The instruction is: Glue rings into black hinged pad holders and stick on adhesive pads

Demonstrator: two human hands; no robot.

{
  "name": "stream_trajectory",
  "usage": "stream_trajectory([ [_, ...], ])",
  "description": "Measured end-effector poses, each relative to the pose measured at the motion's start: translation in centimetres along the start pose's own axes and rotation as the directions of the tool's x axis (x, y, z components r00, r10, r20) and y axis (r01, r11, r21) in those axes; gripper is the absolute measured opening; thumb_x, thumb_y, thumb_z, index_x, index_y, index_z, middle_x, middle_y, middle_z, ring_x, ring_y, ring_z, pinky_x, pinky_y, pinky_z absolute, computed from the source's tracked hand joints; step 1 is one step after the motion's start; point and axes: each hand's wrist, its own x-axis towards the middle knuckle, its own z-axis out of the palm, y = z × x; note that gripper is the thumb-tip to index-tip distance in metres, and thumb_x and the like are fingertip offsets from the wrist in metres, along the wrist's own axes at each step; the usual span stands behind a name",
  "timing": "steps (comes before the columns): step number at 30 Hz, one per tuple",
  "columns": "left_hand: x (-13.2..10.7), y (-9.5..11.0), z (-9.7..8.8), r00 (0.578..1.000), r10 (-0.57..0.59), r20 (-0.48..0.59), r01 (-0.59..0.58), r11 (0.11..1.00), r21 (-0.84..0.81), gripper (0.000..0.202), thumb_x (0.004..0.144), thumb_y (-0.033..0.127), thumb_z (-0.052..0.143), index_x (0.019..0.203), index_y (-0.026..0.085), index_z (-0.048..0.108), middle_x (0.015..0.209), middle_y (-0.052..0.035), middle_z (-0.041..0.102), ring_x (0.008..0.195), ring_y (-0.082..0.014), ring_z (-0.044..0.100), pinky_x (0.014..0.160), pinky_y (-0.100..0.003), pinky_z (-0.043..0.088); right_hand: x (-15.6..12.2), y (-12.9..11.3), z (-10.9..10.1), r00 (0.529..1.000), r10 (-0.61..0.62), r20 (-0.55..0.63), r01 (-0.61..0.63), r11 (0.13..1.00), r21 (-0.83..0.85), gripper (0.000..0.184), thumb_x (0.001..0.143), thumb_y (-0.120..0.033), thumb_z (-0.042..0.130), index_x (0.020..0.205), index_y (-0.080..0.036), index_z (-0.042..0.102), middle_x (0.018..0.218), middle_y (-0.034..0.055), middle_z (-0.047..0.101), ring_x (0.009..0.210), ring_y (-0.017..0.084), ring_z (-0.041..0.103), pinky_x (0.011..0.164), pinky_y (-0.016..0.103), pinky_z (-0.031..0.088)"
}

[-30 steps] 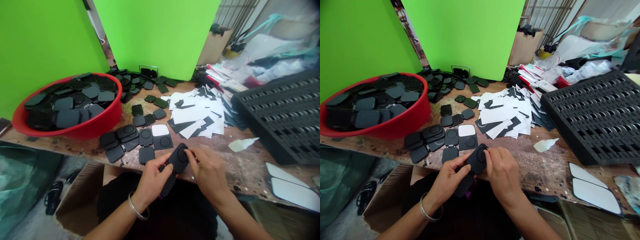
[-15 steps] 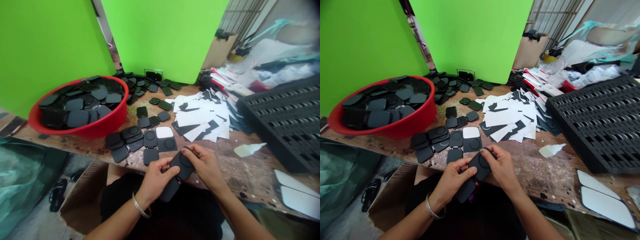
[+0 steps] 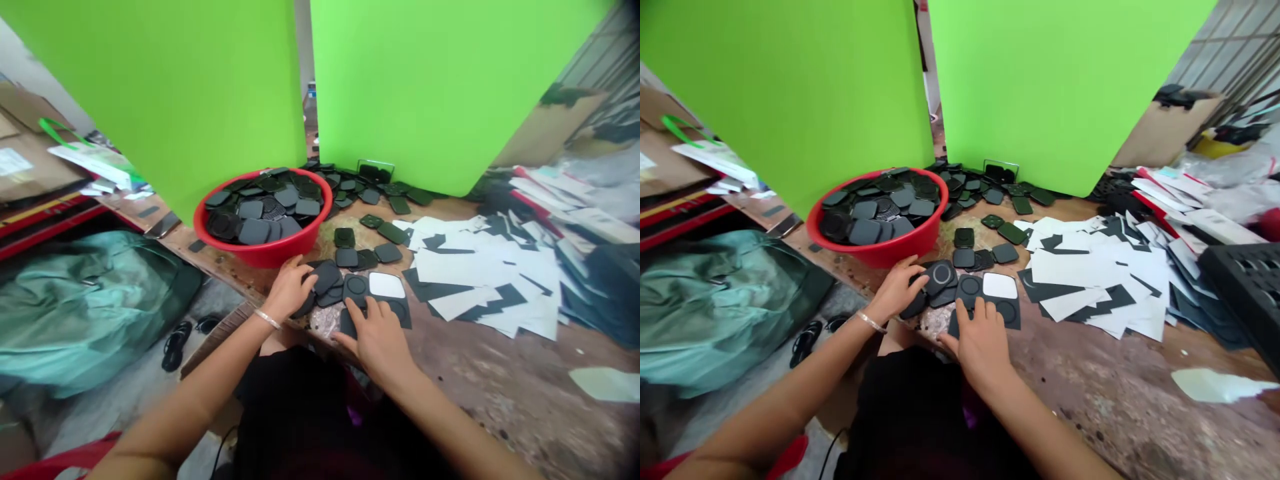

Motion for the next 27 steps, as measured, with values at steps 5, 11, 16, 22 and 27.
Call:
stream_trajectory([
  [5, 0.0, -0.1, 0.4, 0.99, -0.104, 0.101, 0.094, 0.991, 0.1, 0.078, 0.074, 0.052, 0.07, 0.135, 0.011, 0.045, 0.137, -0.0234, 0.047, 0.131, -0.0398, 0.04, 0.106, -0.054, 0.033, -1.4, -0.5, 2.1, 0.992, -0.11, -0.067, 0.094, 0.973, -0.209, 0.053, 0.083, -0.041, 0.066, 0.126, -0.01, 0.061, 0.124, 0.0233, 0.058, 0.095, 0.032, 0.056, 0.075, 0.039, 0.047],
  [11, 0.1, -0.7, 0.3, 0.946, -0.212, 0.244, 0.193, 0.976, 0.101, 0.089, 0.061, 0.069, 0.071, 0.12, 0.005, 0.055, 0.13, -0.0284, 0.052, 0.125, -0.0426, 0.046, 0.1, -0.045, 0.041, -1.6, 0.5, 1.8, 0.959, -0.063, -0.276, 0.009, 0.981, -0.192, 0.039, 0.098, -0.026, 0.037, 0.116, -0.003, 0.062, 0.079, 0.0151, 0.067, 0.07, 0.023, 0.06, 0.061, 0.03, 0.045],
  [16, 0.0, 0.0, -0.7, 0.918, -0.23, 0.323, 0.234, 0.972, 0.026, 0.092, 0.064, 0.062, 0.073, 0.128, 0.0, 0.048, 0.127, -0.028, 0.056, 0.117, -0.0373, 0.056, 0.092, -0.036, 0.047, -0.7, -2.2, 3.3, 0.958, -0.105, -0.266, 0.097, 0.994, -0.04, 0.047, 0.097, -0.031, 0.037, 0.123, 0.003, 0.056, 0.127, 0.0284, 0.054, 0.111, 0.034, 0.056, 0.092, 0.042, 0.047],
  [22, -1.3, 0.5, -2.4, 0.859, -0.215, 0.465, 0.321, 0.933, -0.16, 0.065, 0.071, 0.061, 0.067, 0.101, 0.004, 0.067, 0.105, -0.0162, 0.069, 0.097, -0.0271, 0.066, 0.083, -0.028, 0.05, -1.3, -4.6, 5.2, 0.978, -0.075, -0.196, 0.128, 0.952, 0.278, 0.055, 0.095, -0.035, 0.037, 0.133, 0.004, 0.043, 0.137, 0.0342, 0.039, 0.134, 0.04, 0.035, 0.103, 0.057, 0.037],
  [27, -3.0, 1.2, -0.9, 0.816, -0.253, 0.52, 0.5, 0.761, -0.413, 0.058, 0.078, 0.051, 0.052, 0.093, -0.003, 0.064, 0.103, -0.0124, 0.068, 0.087, -0.0179, 0.066, 0.073, -0.029, 0.046, -2.1, -4.1, 4.8, 0.986, -0.016, -0.163, 0.101, 0.845, 0.525, 0.052, 0.091, -0.04, 0.039, 0.132, -0.007, 0.04, 0.131, 0.0257, 0.047, 0.125, 0.034, 0.046, 0.101, 0.052, 0.04],
])
